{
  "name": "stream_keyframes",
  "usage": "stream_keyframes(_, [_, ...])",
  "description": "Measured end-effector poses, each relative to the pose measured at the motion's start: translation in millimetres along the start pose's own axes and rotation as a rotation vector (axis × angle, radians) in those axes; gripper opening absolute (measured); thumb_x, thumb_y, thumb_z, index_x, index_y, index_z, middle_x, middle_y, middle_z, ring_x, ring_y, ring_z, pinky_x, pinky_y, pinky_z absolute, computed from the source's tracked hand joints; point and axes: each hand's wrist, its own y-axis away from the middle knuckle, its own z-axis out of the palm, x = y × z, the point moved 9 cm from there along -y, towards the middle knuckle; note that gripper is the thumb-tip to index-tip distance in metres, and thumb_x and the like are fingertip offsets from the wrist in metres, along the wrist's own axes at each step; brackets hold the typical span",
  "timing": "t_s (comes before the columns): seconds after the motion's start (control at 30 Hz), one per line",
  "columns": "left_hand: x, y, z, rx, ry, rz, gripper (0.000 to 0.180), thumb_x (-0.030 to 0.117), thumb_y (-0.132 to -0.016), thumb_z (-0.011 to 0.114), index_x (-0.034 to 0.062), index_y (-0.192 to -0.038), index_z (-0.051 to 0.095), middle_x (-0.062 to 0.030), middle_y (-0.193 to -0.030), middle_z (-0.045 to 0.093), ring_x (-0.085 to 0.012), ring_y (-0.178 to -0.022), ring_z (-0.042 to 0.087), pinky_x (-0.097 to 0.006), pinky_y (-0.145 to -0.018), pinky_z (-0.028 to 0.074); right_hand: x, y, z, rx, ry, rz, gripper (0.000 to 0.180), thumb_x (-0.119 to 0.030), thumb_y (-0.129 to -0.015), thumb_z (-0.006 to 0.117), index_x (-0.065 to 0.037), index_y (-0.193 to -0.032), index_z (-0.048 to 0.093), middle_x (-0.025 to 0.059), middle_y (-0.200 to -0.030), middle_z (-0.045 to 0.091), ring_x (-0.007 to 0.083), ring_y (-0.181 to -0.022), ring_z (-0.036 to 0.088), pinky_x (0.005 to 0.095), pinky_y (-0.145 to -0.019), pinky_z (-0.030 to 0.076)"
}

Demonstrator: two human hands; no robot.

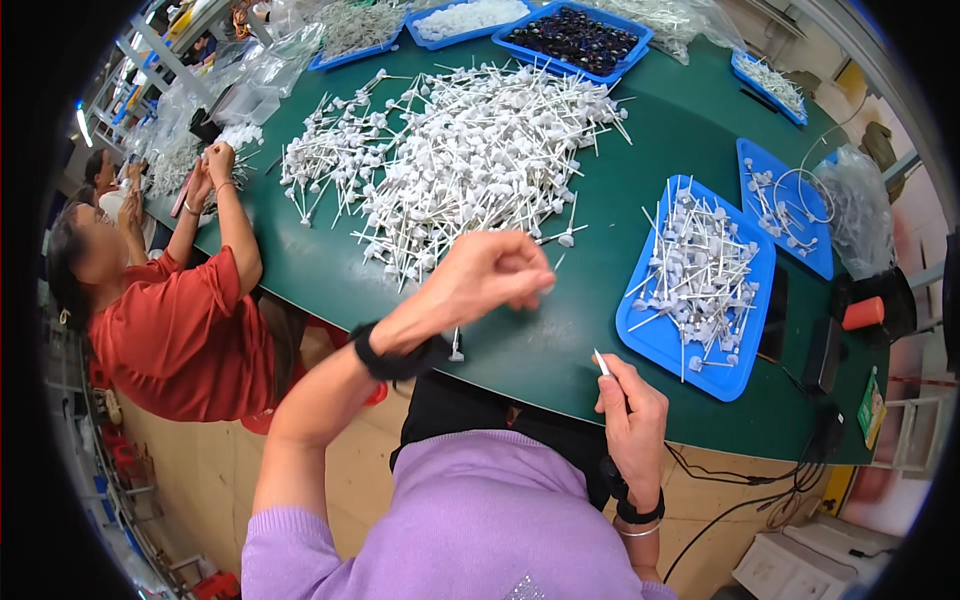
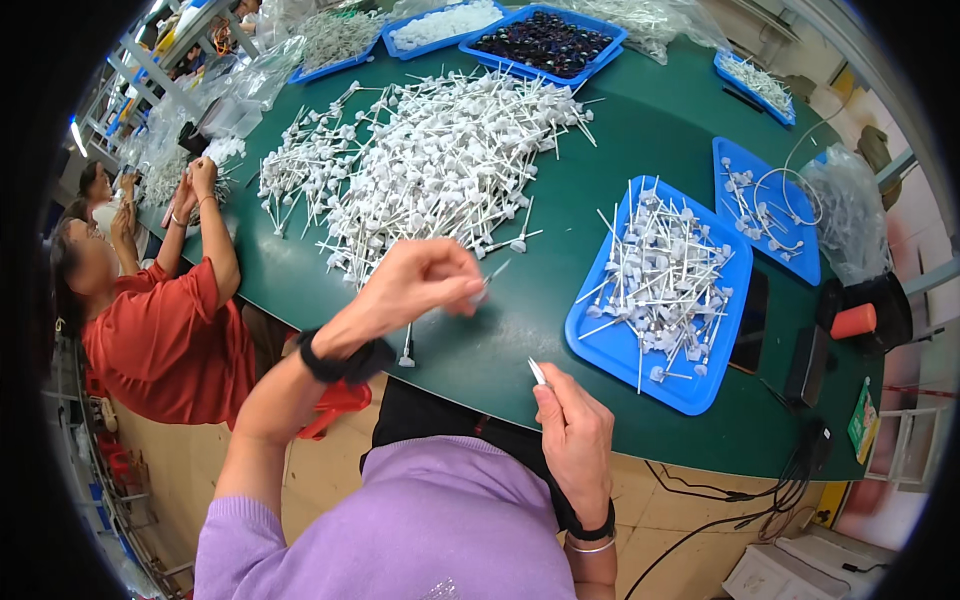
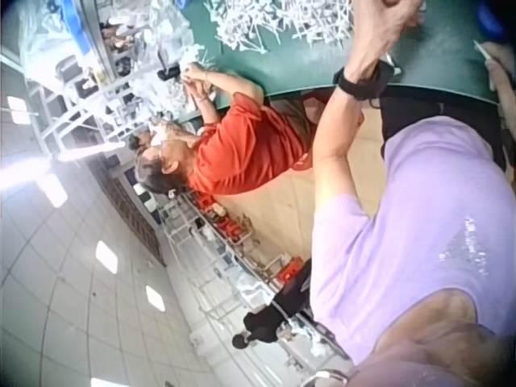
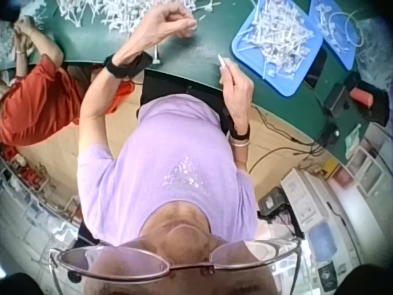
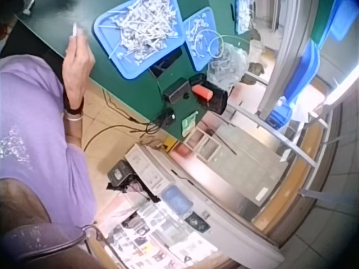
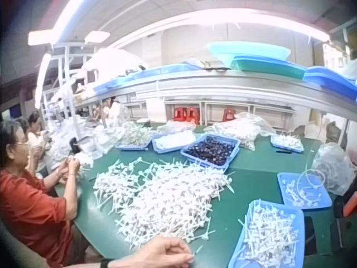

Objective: Assembling small plastic components into spray nozzle heads at a workshop bench.

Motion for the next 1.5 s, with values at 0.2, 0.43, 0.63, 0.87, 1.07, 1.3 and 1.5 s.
stream_keyframes(0.2, [-40.8, 67.2, 21.9, 0.047, 0.396, -0.131, 0.021, 0.007, -0.094, 0.067, -0.0036, -0.111, 0.063, -0.0114, -0.091, 0.072, -0.0132, -0.078, 0.070, -0.025, -0.070, 0.058, -39.2, -8.1, 22.4, -0.064, -0.062, -0.170, 0.022, -0.004, -0.092, 0.064, -0.002, -0.114, 0.066, 0.0144, -0.084, 0.066, 0.0278, -0.062, 0.061, 0.0335, -0.058, 0.047])
stream_keyframes(0.43, [-60.6, 73.1, 28.8, 0.173, 0.540, -0.095, 0.027, 0.004, -0.092, 0.068, -0.0044, -0.117, 0.064, -0.0093, -0.097, 0.072, -0.0113, -0.080, 0.068, -0.024, -0.072, 0.058, -56.6, -12.5, 39.5, -0.093, 0.208, -0.310, 0.025, -0.013, -0.091, 0.066, -0.009, -0.116, 0.063, 0.0099, -0.069, 0.053, 0.0291, -0.055, 0.057, 0.0395, -0.049, 0.043])
stream_keyframes(0.63, [-55.8, 78.2, 31.2, 0.216, 0.485, -0.014, 0.026, 0.003, -0.094, 0.065, -0.0053, -0.118, 0.064, -0.0107, -0.102, 0.072, -0.0125, -0.085, 0.069, -0.024, -0.072, 0.058, -60.0, -11.4, 48.4, -0.090, 0.336, -0.314, 0.026, -0.013, -0.092, 0.065, -0.011, -0.118, 0.063, 0.0097, -0.068, 0.052, 0.0294, -0.053, 0.057, 0.0397, -0.047, 0.043])
stream_keyframes(0.87, [-58.0, 81.9, 30.6, 0.245, 0.433, -0.034, 0.027, 0.006, -0.095, 0.065, -0.0039, -0.121, 0.064, -0.0114, -0.104, 0.073, -0.0140, -0.093, 0.070, -0.023, -0.075, 0.056, -62.4, -11.8, 51.4, -0.074, 0.338, -0.321, 0.026, -0.013, -0.092, 0.065, -0.011, -0.118, 0.061, 0.0094, -0.069, 0.055, 0.0296, -0.052, 0.059, 0.0396, -0.046, 0.045])
stream_keyframes(1.07, [-59.0, 84.2, 31.0, 0.261, 0.451, -0.040, 0.027, 0.004, -0.095, 0.064, -0.0039, -0.121, 0.064, -0.0116, -0.106, 0.072, -0.0146, -0.094, 0.070, -0.023, -0.076, 0.056, -61.1, -10.4, 53.3, -0.086, 0.344, -0.335, 0.025, -0.012, -0.092, 0.065, -0.010, -0.117, 0.061, 0.0099, -0.069, 0.055, 0.0297, -0.053, 0.060, 0.0395, -0.046, 0.046])
stream_keyframes(1.3, [-59.1, 83.8, 31.8, 0.257, 0.438, -0.040, 0.027, 0.004, -0.095, 0.065, -0.0037, -0.121, 0.064, -0.0117, -0.106, 0.072, -0.0148, -0.095, 0.071, -0.022, -0.076, 0.056, -61.2, -10.6, 52.0, -0.104, 0.351, -0.320, 0.026, -0.009, -0.091, 0.065, -0.009, -0.117, 0.061, 0.0101, -0.070, 0.057, 0.0303, -0.054, 0.062, 0.0401, -0.047, 0.048])
stream_keyframes(1.5, [-58.9, 83.6, 33.3, 0.252, 0.431, -0.029, 0.027, 0.003, -0.095, 0.065, -0.0039, -0.121, 0.064, -0.0121, -0.106, 0.072, -0.0150, -0.095, 0.071, -0.022, -0.077, 0.056, -58.9, -10.5, 50.8, -0.103, 0.337, -0.308, 0.023, -0.009, -0.091, 0.064, -0.009, -0.114, 0.061, 0.0105, -0.070, 0.057, 0.0308, -0.055, 0.062, 0.0408, -0.047, 0.048])
